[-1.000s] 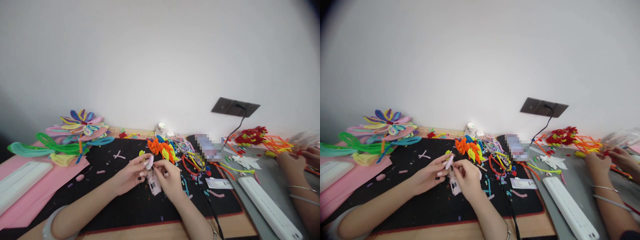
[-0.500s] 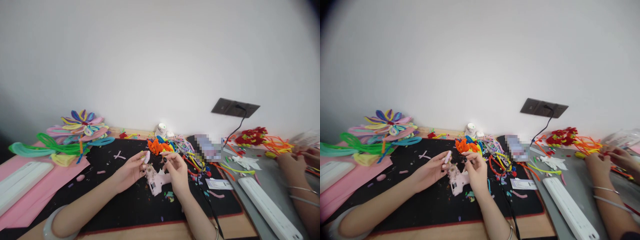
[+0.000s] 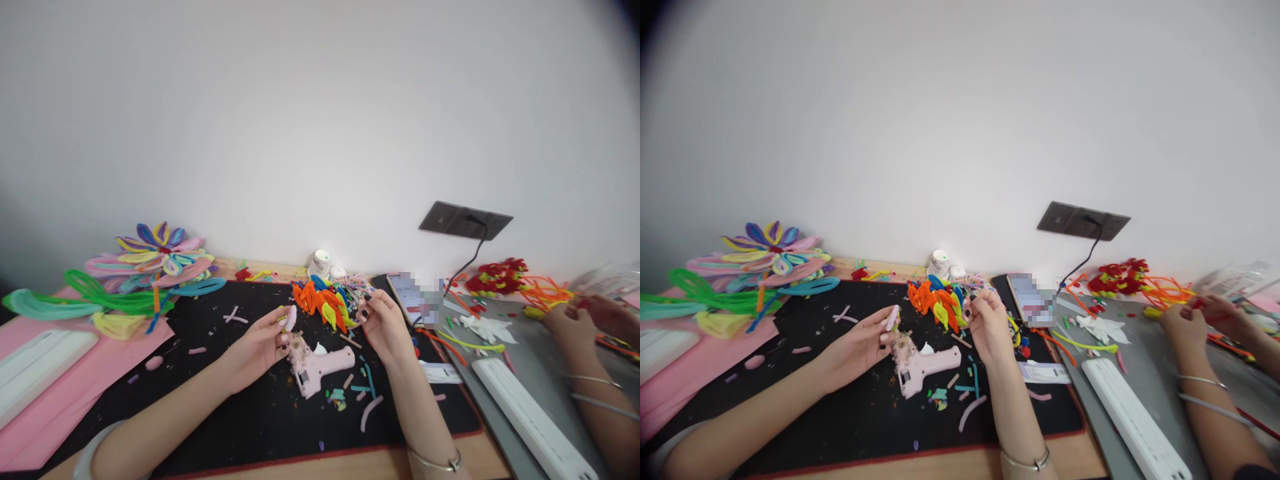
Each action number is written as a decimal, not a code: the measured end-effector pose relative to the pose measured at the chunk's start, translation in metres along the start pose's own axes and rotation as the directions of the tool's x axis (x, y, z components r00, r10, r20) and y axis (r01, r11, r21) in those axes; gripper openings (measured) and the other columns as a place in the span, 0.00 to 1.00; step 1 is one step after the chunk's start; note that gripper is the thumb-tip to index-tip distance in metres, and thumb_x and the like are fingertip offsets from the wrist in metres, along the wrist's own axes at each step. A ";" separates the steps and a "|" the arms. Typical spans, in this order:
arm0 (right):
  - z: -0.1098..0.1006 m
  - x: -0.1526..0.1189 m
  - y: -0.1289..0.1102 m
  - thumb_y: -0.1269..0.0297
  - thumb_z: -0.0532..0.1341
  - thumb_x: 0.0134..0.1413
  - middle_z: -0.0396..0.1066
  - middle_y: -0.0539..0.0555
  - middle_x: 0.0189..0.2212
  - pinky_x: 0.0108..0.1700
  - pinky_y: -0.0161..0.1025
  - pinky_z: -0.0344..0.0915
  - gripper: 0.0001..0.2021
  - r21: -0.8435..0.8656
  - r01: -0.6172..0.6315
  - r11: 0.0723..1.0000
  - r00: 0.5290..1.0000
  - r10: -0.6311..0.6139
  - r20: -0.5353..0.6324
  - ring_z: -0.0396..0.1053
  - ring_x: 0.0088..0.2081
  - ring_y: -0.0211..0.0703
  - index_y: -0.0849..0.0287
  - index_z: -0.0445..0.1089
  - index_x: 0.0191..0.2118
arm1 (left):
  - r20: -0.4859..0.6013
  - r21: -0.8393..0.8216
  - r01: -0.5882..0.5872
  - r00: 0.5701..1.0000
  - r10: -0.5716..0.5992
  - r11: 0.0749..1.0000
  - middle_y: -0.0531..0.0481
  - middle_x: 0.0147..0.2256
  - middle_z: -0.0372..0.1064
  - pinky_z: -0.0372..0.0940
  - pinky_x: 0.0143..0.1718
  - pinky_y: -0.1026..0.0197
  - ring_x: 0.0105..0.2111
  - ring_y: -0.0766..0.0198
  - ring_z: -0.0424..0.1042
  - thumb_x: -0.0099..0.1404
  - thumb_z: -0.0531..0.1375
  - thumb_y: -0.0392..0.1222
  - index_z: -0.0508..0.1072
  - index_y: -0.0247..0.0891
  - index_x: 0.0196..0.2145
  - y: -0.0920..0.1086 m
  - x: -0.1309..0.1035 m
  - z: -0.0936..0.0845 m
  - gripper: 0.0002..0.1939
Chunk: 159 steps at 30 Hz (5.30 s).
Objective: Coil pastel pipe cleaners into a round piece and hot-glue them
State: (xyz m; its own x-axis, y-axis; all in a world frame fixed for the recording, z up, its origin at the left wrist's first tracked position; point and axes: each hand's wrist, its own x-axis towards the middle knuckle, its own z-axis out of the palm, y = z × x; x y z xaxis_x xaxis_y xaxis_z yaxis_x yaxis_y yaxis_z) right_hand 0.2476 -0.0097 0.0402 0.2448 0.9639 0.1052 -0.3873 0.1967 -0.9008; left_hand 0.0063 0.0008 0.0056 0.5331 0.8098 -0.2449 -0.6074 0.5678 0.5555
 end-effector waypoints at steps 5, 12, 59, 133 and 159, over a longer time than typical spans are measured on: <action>-0.001 0.012 -0.004 0.64 0.71 0.37 0.69 0.45 0.17 0.26 0.34 0.68 0.17 -0.172 0.047 0.984 0.996 -0.059 -0.064 0.69 0.20 0.37 0.56 0.61 0.28 | -0.024 0.010 -0.031 0.999 0.031 0.999 0.54 0.27 0.68 0.67 0.30 0.68 0.25 0.72 0.68 0.49 0.72 0.33 0.77 0.37 0.39 -0.002 0.002 -0.005 0.18; -0.008 0.019 0.000 0.58 0.63 0.42 0.71 0.49 0.20 0.26 0.35 0.63 0.12 -0.634 0.080 0.769 0.982 -0.171 -0.084 0.65 0.20 0.37 0.62 0.71 0.30 | -0.010 0.062 -0.060 0.998 0.061 0.996 0.51 0.32 0.71 0.67 0.38 0.63 0.30 0.68 0.71 0.54 0.69 0.32 0.76 0.39 0.45 -0.005 0.003 -0.008 0.19; 0.003 -0.042 0.023 0.67 0.63 0.50 0.78 0.57 0.43 0.48 0.44 0.71 0.14 -0.658 0.141 0.740 0.938 0.114 0.328 0.75 0.44 0.51 0.61 0.76 0.44 | -0.136 0.281 -0.154 0.971 0.198 0.947 0.49 0.33 0.75 0.69 0.35 0.63 0.28 0.68 0.71 0.58 0.67 0.38 0.77 0.40 0.44 0.002 0.004 -0.008 0.15; 0.002 -0.046 0.024 0.71 0.61 0.53 0.79 0.53 0.41 0.44 0.40 0.74 0.17 -0.631 0.164 0.759 0.893 0.157 0.422 0.76 0.42 0.48 0.59 0.75 0.49 | -0.094 0.295 -0.170 0.974 0.205 0.940 0.51 0.32 0.71 0.62 0.32 0.66 0.28 0.70 0.65 0.54 0.70 0.42 0.76 0.36 0.38 -0.002 0.008 -0.013 0.14; 0.004 -0.044 0.021 0.70 0.60 0.52 0.78 0.56 0.45 0.48 0.42 0.72 0.18 -0.645 0.191 0.740 0.913 0.106 0.393 0.75 0.45 0.49 0.60 0.75 0.50 | -0.081 0.312 -0.168 0.976 0.202 0.935 0.51 0.32 0.71 0.62 0.32 0.66 0.28 0.70 0.64 0.54 0.70 0.43 0.76 0.37 0.37 -0.003 0.008 -0.015 0.13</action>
State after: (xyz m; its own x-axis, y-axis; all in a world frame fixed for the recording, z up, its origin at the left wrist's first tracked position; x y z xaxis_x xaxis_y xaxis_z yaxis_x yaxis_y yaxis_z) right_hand 0.2254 -0.0472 0.0187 -0.1671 0.9719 0.1659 0.3330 0.2140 -0.9183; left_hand 0.0032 0.0078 -0.0098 0.3499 0.9171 -0.1909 -0.4735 0.3490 0.8087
